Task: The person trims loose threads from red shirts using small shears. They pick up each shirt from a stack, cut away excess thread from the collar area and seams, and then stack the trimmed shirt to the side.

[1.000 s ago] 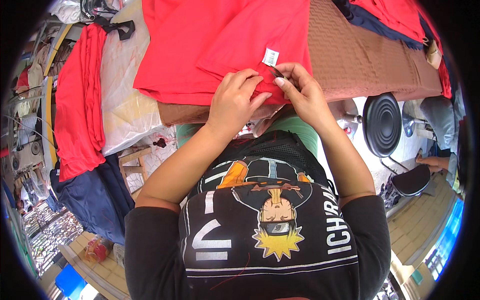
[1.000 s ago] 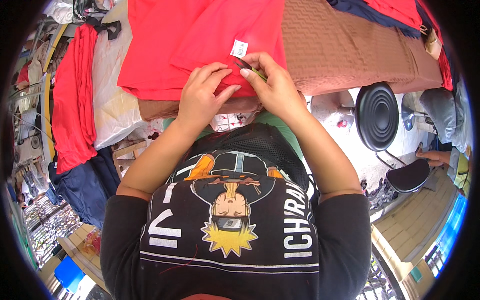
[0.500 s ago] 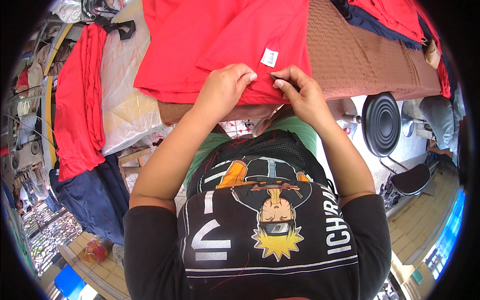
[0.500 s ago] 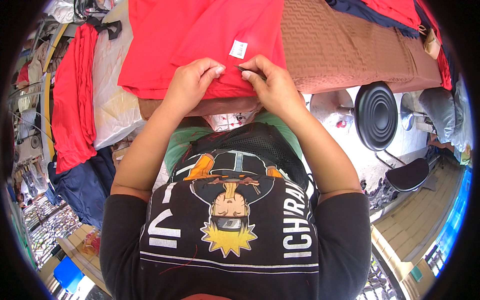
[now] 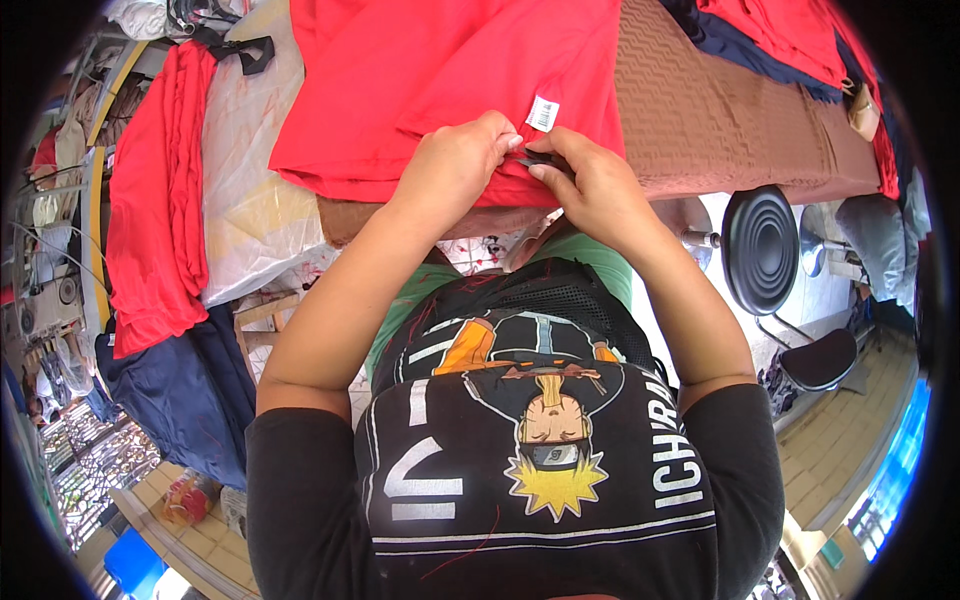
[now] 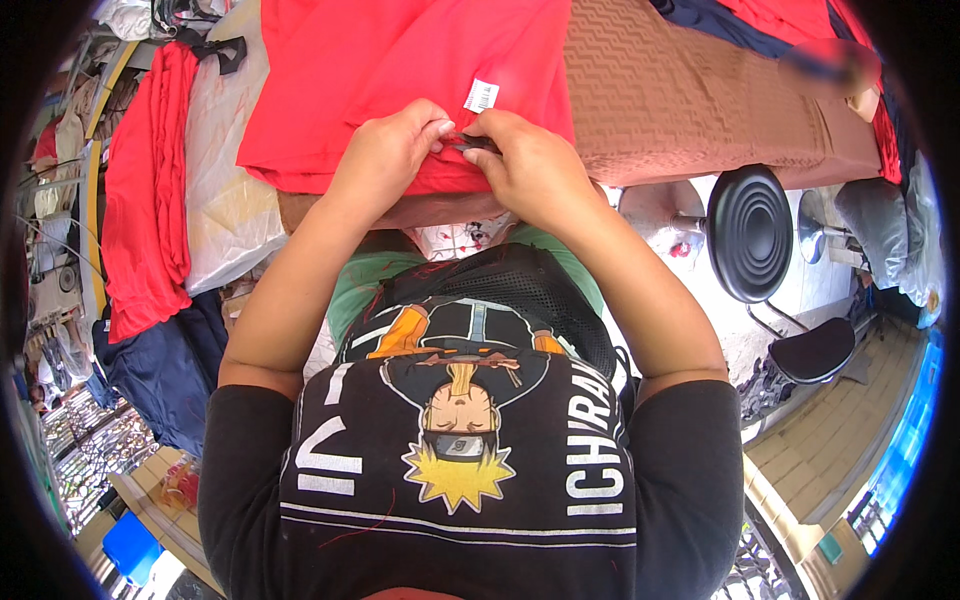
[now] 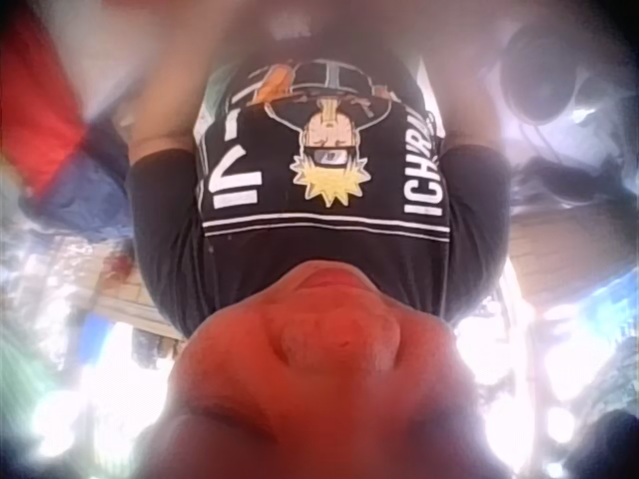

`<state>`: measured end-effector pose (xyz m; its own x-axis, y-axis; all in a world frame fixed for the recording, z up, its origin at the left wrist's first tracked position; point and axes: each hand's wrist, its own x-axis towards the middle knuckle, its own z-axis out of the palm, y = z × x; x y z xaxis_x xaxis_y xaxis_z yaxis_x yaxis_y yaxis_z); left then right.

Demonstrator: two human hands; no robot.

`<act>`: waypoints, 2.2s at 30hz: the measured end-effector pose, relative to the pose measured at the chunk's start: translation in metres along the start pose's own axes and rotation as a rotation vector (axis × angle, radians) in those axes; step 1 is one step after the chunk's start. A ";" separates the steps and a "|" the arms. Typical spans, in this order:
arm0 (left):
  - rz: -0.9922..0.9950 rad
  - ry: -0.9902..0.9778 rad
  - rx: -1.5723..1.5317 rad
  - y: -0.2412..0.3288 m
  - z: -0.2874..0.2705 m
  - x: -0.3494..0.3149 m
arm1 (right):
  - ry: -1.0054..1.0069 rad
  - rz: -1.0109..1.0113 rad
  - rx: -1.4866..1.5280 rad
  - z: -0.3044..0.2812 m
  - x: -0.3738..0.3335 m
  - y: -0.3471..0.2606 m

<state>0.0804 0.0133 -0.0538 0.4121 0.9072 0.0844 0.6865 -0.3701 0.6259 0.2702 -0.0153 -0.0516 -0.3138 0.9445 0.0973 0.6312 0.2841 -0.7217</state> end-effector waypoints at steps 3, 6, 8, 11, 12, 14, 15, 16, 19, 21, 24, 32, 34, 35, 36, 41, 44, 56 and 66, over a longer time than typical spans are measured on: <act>0.004 0.001 0.034 0.002 -0.003 -0.001 | -0.051 -0.010 -0.096 -0.001 0.002 -0.003; -0.045 -0.019 -0.091 -0.005 -0.011 -0.005 | -0.070 -0.006 -0.195 -0.009 0.003 -0.012; 0.136 -0.117 0.027 -0.008 -0.039 -0.020 | -0.004 -0.008 -0.150 -0.016 -0.002 -0.013; 0.076 -0.255 0.141 0.007 -0.071 -0.031 | 0.083 0.026 -0.008 -0.027 -0.006 -0.009; -0.012 -0.291 0.171 0.012 -0.078 -0.034 | 0.100 0.005 0.052 -0.028 -0.005 -0.010; 0.016 -0.095 0.053 0.014 -0.059 -0.032 | 0.092 0.013 0.155 -0.024 -0.002 -0.011; 0.034 0.007 -0.008 0.012 -0.045 -0.031 | 0.089 0.015 0.202 -0.020 0.000 -0.012; 0.095 0.069 0.043 0.009 -0.033 -0.030 | 0.090 0.011 0.218 -0.015 0.000 -0.011; 0.128 0.045 0.033 0.006 -0.021 -0.032 | 0.096 0.017 0.253 -0.003 -0.003 -0.003; 0.136 0.039 0.069 0.004 -0.018 -0.035 | 0.096 0.031 0.258 0.001 -0.007 0.004; 0.199 0.053 0.147 -0.006 -0.011 -0.036 | 0.106 -0.057 -0.029 0.001 -0.013 0.000; 0.245 0.176 0.335 -0.015 -0.016 -0.026 | 0.102 -0.029 -0.005 -0.013 -0.006 0.021; 0.219 0.193 0.240 -0.016 -0.025 -0.033 | 0.148 0.028 0.036 -0.015 -0.004 0.021; 0.205 0.204 0.193 -0.017 -0.030 -0.038 | 0.148 0.069 0.070 -0.015 -0.003 0.023; 0.175 0.203 0.162 -0.021 -0.033 -0.046 | 0.150 0.111 0.107 -0.013 -0.001 0.027; 0.151 0.178 0.258 -0.047 -0.021 -0.090 | 0.166 0.131 0.105 -0.013 0.001 0.026; 0.177 0.282 0.231 -0.053 -0.015 -0.094 | 0.181 0.037 0.074 -0.011 0.001 0.033; 0.391 0.031 0.258 0.001 -0.027 -0.012 | 0.164 0.029 0.096 -0.016 -0.005 0.022; 0.263 0.228 0.331 -0.014 -0.021 0.025 | 0.172 -0.040 -0.031 -0.025 -0.019 0.017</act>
<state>0.0684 0.0459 -0.0439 0.4809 0.7814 0.3976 0.7458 -0.6030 0.2831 0.3047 -0.0243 -0.0479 -0.2150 0.9458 0.2435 0.6432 0.3248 -0.6934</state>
